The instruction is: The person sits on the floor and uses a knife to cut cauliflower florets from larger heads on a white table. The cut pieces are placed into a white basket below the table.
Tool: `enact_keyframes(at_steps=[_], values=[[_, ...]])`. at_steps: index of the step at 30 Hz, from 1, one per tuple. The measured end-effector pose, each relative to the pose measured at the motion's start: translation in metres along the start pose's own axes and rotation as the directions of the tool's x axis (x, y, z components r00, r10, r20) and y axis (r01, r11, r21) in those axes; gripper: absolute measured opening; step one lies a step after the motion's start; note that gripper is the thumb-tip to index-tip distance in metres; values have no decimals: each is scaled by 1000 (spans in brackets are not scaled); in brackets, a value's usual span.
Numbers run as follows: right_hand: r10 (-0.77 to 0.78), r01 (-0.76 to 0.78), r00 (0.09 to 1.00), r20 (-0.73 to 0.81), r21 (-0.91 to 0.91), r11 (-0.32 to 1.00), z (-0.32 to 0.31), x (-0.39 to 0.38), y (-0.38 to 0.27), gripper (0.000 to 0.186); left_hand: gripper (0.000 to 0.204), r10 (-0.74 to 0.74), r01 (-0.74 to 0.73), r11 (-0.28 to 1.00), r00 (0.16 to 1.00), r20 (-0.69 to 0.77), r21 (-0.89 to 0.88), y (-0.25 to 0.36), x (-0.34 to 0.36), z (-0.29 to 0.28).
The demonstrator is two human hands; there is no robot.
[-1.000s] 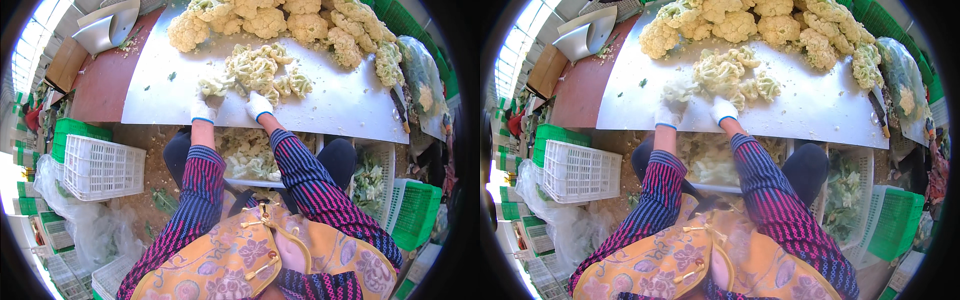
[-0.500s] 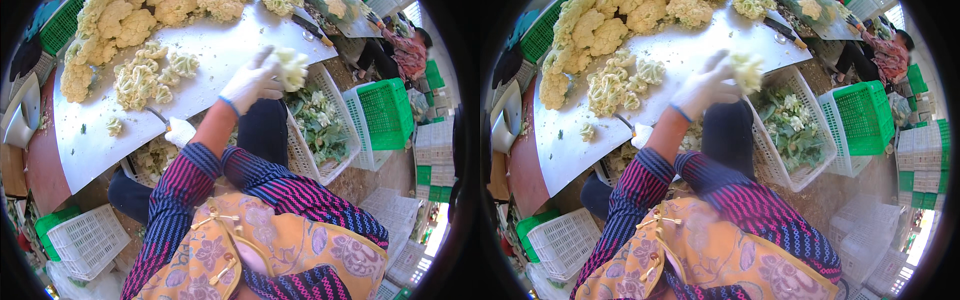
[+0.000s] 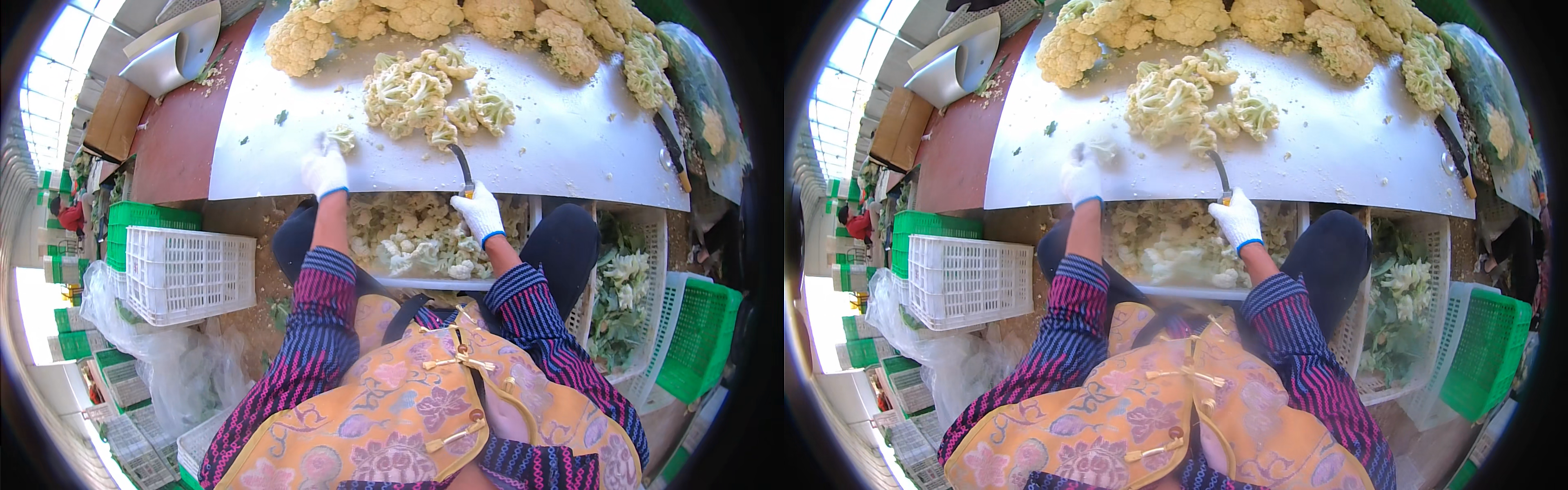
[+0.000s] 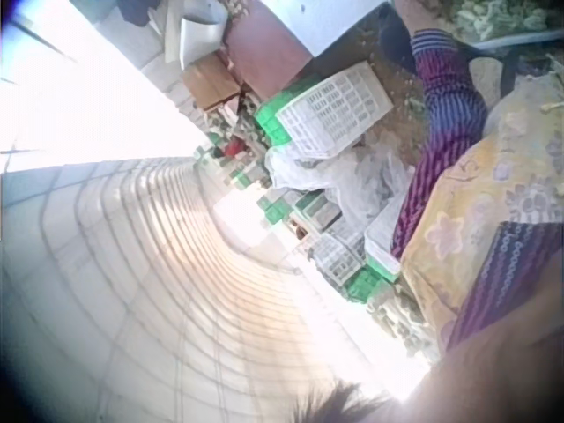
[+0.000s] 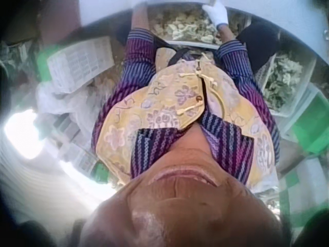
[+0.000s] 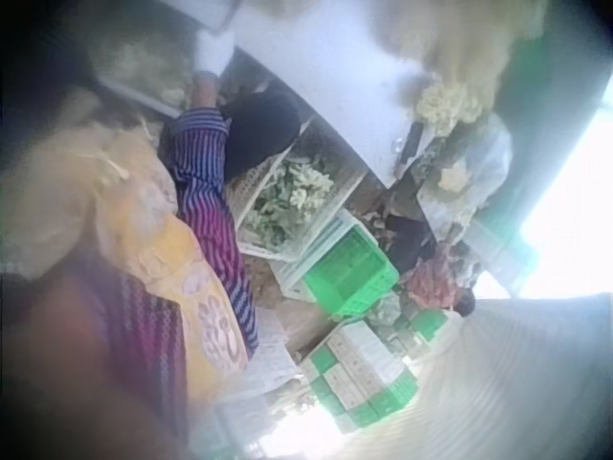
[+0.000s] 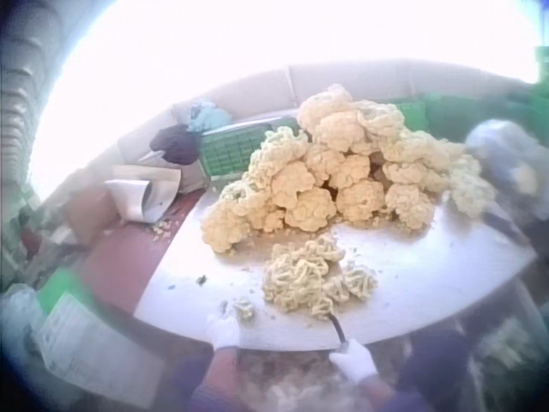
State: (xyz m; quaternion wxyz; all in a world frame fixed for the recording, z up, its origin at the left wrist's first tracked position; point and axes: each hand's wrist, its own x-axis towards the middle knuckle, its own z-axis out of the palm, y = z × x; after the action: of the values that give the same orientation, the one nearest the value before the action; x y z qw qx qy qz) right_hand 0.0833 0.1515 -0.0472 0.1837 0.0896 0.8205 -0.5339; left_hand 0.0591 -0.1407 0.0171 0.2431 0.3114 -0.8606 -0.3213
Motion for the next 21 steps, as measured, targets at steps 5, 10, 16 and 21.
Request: enact_keyframes(at_steps=[5, 10, 16, 21], values=[[-107, 110, 994, 36, -102, 989, 13, -2, 0, 46, 52, -276, 361, 928, 831, 483, -90, -30, 60, 25], [-193, 210, 976, 101, -206, 956, 18, -20, -37, 44, 48, 156, -191, 980, 915, 372, 60, -37, 35, 38], [-337, 350, 936, 100, -351, 868, 18, -19, -69, 36, 44, 61, 65, 945, 927, 369, -320, -23, 11, 35], [-475, 472, 871, 125, -484, 737, 19, -28, -84, 26, 41, 83, 106, 942, 846, 527, -318, -1, -7, 12]])
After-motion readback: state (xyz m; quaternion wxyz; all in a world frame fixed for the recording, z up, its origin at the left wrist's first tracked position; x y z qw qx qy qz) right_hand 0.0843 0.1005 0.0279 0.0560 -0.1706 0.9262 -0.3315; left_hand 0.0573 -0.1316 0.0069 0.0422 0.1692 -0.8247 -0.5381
